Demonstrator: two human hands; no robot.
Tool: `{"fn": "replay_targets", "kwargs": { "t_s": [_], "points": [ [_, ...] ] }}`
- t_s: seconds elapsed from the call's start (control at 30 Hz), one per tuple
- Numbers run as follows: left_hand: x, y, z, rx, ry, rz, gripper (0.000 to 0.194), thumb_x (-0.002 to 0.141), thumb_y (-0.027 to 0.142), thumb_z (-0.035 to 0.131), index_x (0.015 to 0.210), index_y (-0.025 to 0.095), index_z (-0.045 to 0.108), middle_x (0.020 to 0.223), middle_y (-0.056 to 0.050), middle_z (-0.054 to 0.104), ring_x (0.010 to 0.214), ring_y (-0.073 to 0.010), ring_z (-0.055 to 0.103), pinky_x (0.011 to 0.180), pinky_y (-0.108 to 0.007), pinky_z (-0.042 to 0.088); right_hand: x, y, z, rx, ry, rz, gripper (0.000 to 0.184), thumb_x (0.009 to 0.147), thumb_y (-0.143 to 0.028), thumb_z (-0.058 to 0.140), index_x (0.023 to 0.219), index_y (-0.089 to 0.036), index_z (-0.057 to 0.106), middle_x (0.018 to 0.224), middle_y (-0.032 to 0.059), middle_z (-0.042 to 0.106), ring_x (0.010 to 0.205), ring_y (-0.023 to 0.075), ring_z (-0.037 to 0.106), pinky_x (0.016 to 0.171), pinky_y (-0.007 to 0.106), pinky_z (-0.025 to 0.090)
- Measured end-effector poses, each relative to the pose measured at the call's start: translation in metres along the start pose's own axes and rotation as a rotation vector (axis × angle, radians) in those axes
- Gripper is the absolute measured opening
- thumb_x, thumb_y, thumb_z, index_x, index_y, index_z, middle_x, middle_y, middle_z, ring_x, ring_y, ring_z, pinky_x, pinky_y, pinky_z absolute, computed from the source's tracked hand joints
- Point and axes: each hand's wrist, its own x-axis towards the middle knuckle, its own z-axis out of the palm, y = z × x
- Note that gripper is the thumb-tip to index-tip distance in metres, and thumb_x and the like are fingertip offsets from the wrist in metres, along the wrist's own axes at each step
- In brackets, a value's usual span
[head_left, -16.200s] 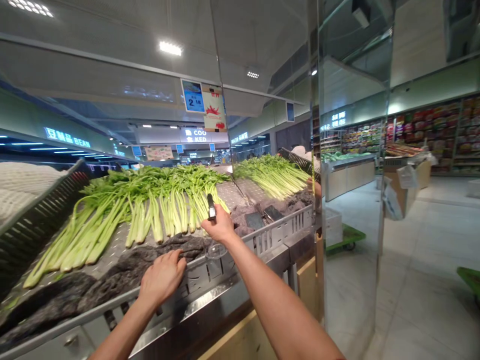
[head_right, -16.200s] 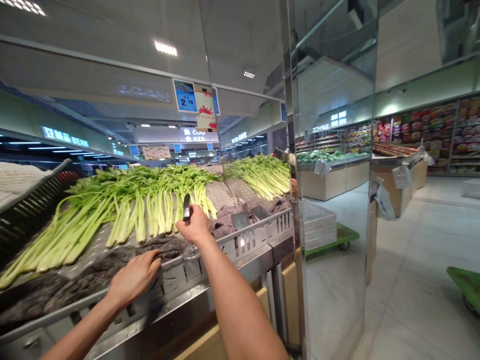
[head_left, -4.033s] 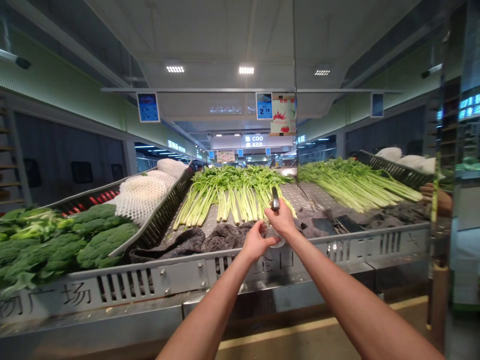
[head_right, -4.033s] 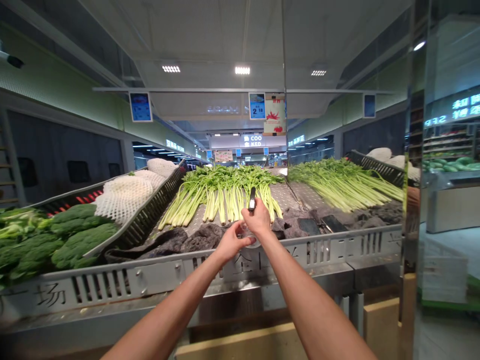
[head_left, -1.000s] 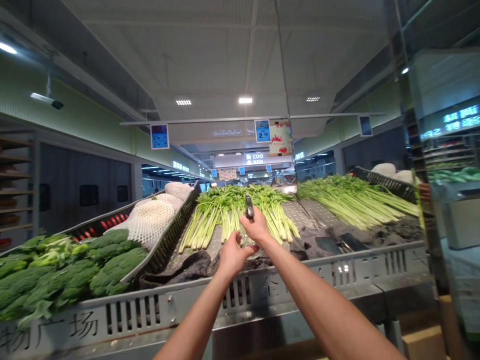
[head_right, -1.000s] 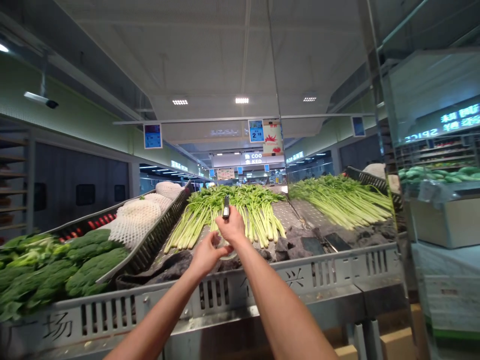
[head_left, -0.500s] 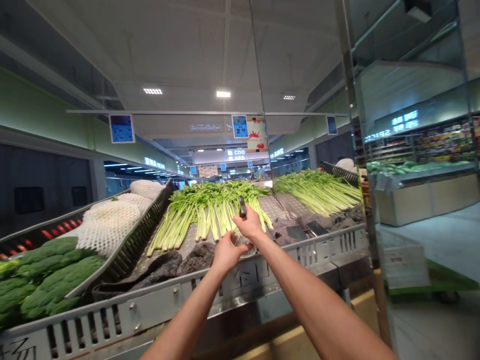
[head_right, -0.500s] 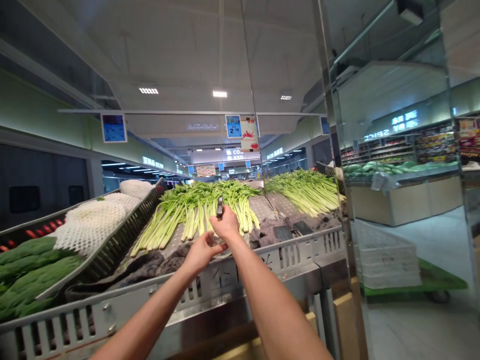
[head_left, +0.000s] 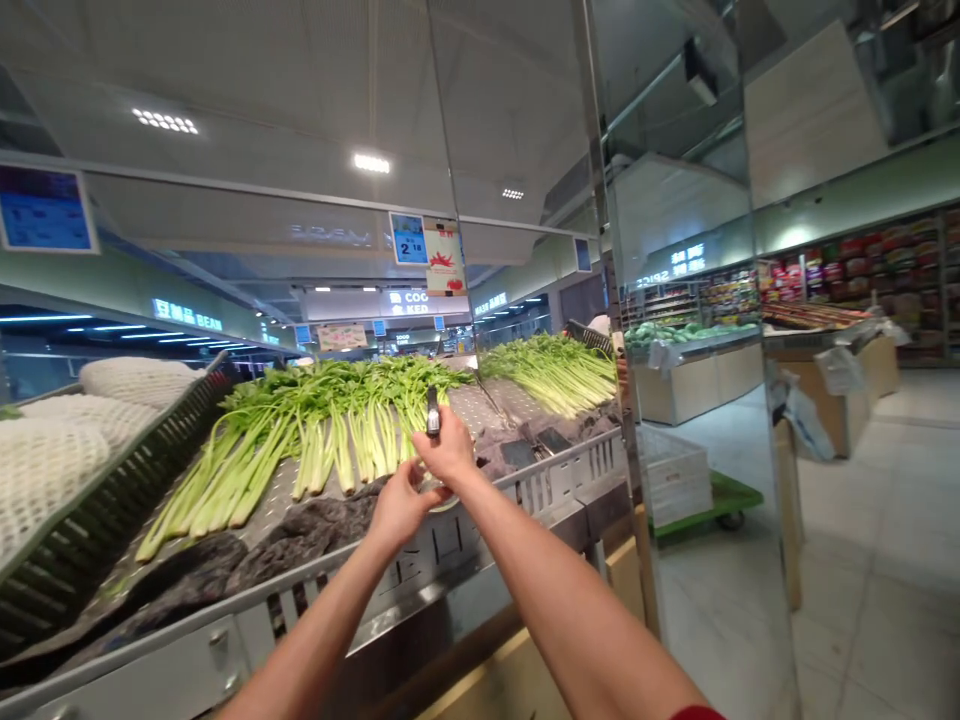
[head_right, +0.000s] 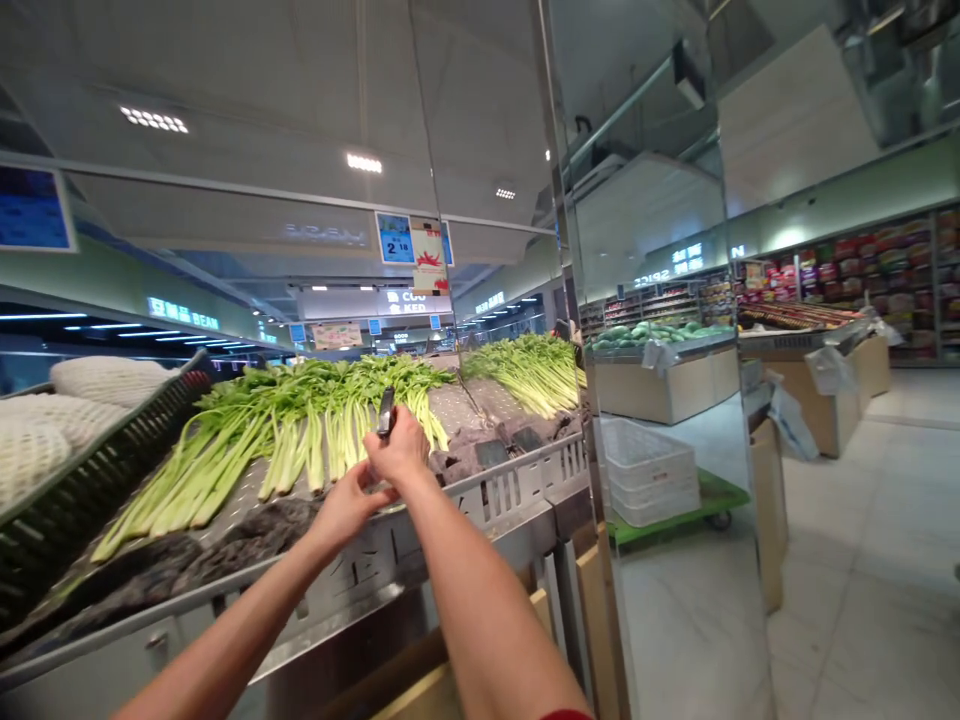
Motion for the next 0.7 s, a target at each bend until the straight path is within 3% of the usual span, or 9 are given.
{"fn": "replay_targets", "kwargs": {
  "t_s": [0.23,0.43,0.7],
  "points": [
    [0.0,-0.02,0.025,-0.009,-0.102,-0.006,0.047,0.051,0.036,0.063,0.092,0.015,0.053,0.085,-0.006,0.062,0.079,-0.0204,0.057,0.07,-0.028,0.042,-0.006,0.036,0.013,-0.006,-0.011,0.048,0.027,0.062,-0.027,0.047,0.088,-0.019,0.046,0.077,0.0012,0.054,0.066,0.0134,0.049,0.057,0.024,0.035],
    [0.004,-0.026,0.024,-0.023,-0.149,0.023,0.054,0.054,0.04,0.061,0.099,0.014,0.048,0.091,-0.006,0.061,0.079,-0.0185,0.056,0.068,-0.026,0.042,-0.001,0.04,0.019,0.021,-0.013,0.043,0.035,0.06,-0.027,0.048,0.094,-0.019,0.044,0.08,0.0021,0.055,0.069,0.0143,0.05,0.06,0.025,0.036],
    [-0.002,-0.023,0.019,0.308,-0.136,-0.067,0.054,0.054,0.058,0.052,0.091,0.019,0.052,0.087,-0.004,0.061,0.077,-0.0206,0.057,0.063,-0.026,0.04,-0.002,0.045,0.018,0.023,-0.023,-0.001,0.021,0.061,-0.027,0.046,0.081,-0.019,0.046,0.065,-0.002,0.05,0.055,0.0108,0.044,0.051,0.022,0.032]
  ]
}}
